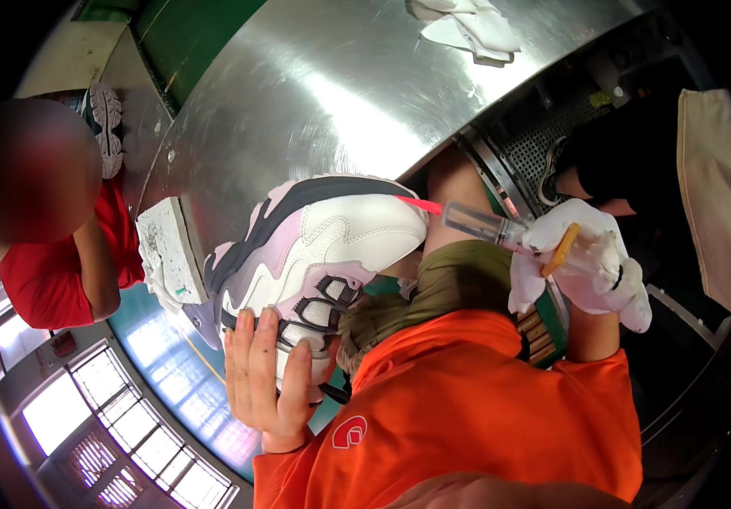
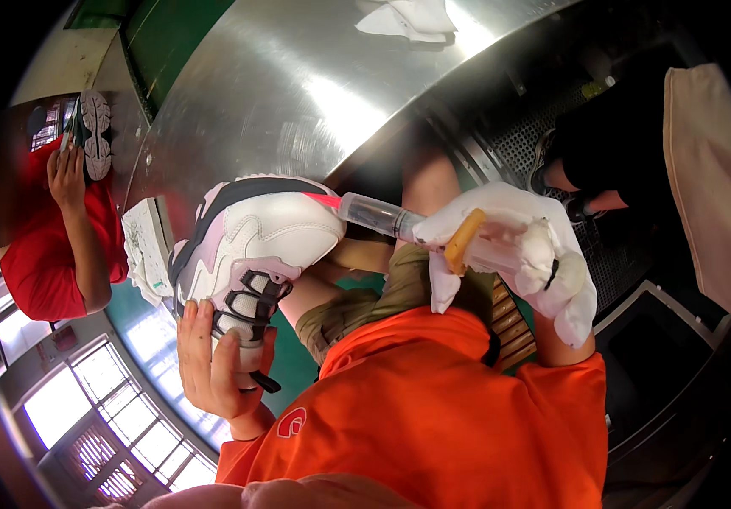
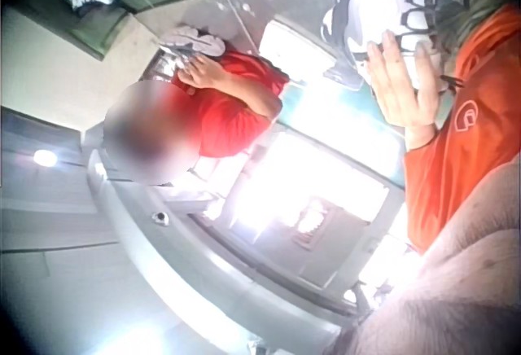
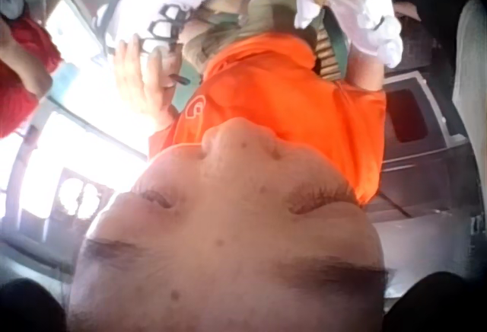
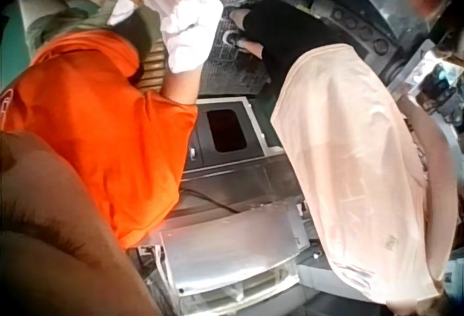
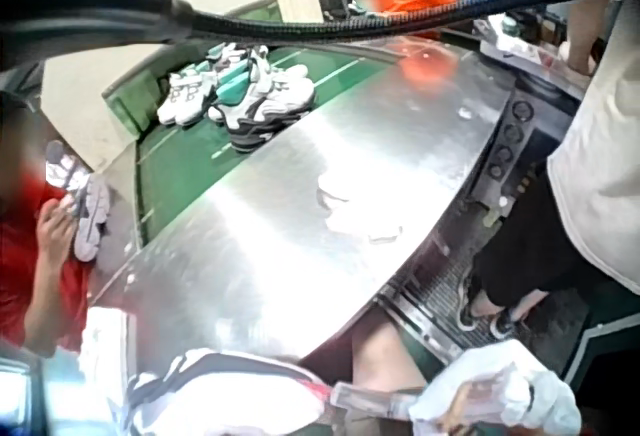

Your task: The person applies glue to the sole of a white and pink sneaker using a syringe. They hold the shoe with one hand and carefully inject the adhesive into the seam between the sole and the upper. The person repeats this process on multiple shoes, moving them along a metal table in a factory setting.

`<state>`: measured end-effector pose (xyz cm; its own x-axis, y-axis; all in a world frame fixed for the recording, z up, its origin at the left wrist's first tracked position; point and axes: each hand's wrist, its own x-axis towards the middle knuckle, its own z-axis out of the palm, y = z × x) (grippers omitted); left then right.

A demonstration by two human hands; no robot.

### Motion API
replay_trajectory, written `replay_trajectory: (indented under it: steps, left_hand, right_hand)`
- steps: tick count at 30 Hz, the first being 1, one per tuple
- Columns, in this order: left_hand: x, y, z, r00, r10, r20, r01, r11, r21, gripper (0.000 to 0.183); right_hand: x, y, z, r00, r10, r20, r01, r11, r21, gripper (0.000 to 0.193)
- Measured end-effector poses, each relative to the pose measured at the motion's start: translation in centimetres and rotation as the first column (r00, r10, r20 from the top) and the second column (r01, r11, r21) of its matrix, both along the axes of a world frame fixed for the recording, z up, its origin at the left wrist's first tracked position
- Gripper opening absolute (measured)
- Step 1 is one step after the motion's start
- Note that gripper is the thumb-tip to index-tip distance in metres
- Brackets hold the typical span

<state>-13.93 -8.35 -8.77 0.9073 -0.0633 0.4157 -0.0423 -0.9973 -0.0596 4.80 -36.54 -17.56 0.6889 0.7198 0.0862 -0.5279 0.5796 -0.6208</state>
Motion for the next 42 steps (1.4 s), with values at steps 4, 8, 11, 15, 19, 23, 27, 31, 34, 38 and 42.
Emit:
replay_trajectory:
  steps: [4,8,11,15,19,23,27,31,34,38,42]
  left_hand:
    - [-0.2,0.4,-0.2,1.000,-0.017,-0.012,0.018,0.999,0.042,0.025]
    - [0.1,0.4,0.2,0.998,-0.054,-0.043,0.057,0.996,0.069,0.048]
    - [0.3,0.1,0.0,0.999,-0.050,-0.004,0.050,0.997,0.051,0.048]
    - [0.6,-0.3,-0.5,0.997,-0.017,0.078,0.016,1.000,0.019,0.031]
    - [0.4,0.0,-0.5,0.997,-0.032,0.074,0.031,0.999,0.019,0.024]
    - [0.2,0.4,-0.7,0.996,-0.048,0.071,0.047,0.999,0.019,0.016]
    - [0.4,0.4,-0.5,0.997,-0.039,0.071,0.037,0.999,0.027,0.012]
    - [0.4,0.4,-0.5,0.995,-0.046,0.087,0.044,0.999,0.025,0.012]
    - [0.4,0.4,-0.6,0.995,-0.038,0.091,0.035,0.999,0.026,0.011]
    - [0.8,0.5,-0.5,0.993,-0.046,0.104,0.046,0.999,0.005,0.013]
    - [1.2,1.1,0.3,0.996,-0.060,0.061,0.060,0.998,-0.006,0.023]
  right_hand:
    - [-0.8,0.5,0.4,1.000,-0.017,0.007,0.017,0.999,0.041,0.116]
    - [-1.6,0.9,0.8,0.998,-0.059,0.034,0.057,0.995,0.079,0.119]
    - [-2.1,0.7,1.7,0.999,-0.053,0.008,0.054,0.998,-0.021,0.115]
    - [-2.6,1.0,3.1,0.997,-0.063,-0.040,0.057,0.989,-0.133,0.107]
    - [-2.9,1.2,6.3,0.994,-0.064,-0.083,0.027,0.924,-0.382,0.099]
    - [-3.5,1.4,6.1,0.996,-0.082,0.037,0.088,0.970,-0.228,0.088]
    - [-4.8,2.2,6.5,0.983,-0.170,0.071,0.182,0.948,-0.260,0.085]
    - [-5.6,3.0,7.8,0.979,-0.200,-0.033,0.171,0.901,-0.398,0.085]
    - [-5.1,2.9,9.6,0.981,-0.089,-0.174,0.003,0.897,-0.443,0.090]
    - [-6.1,3.0,9.1,1.000,-0.004,-0.027,-0.008,0.900,-0.436,0.080]
    - [-7.1,3.0,9.0,0.971,0.031,0.237,0.094,0.862,-0.498,0.071]
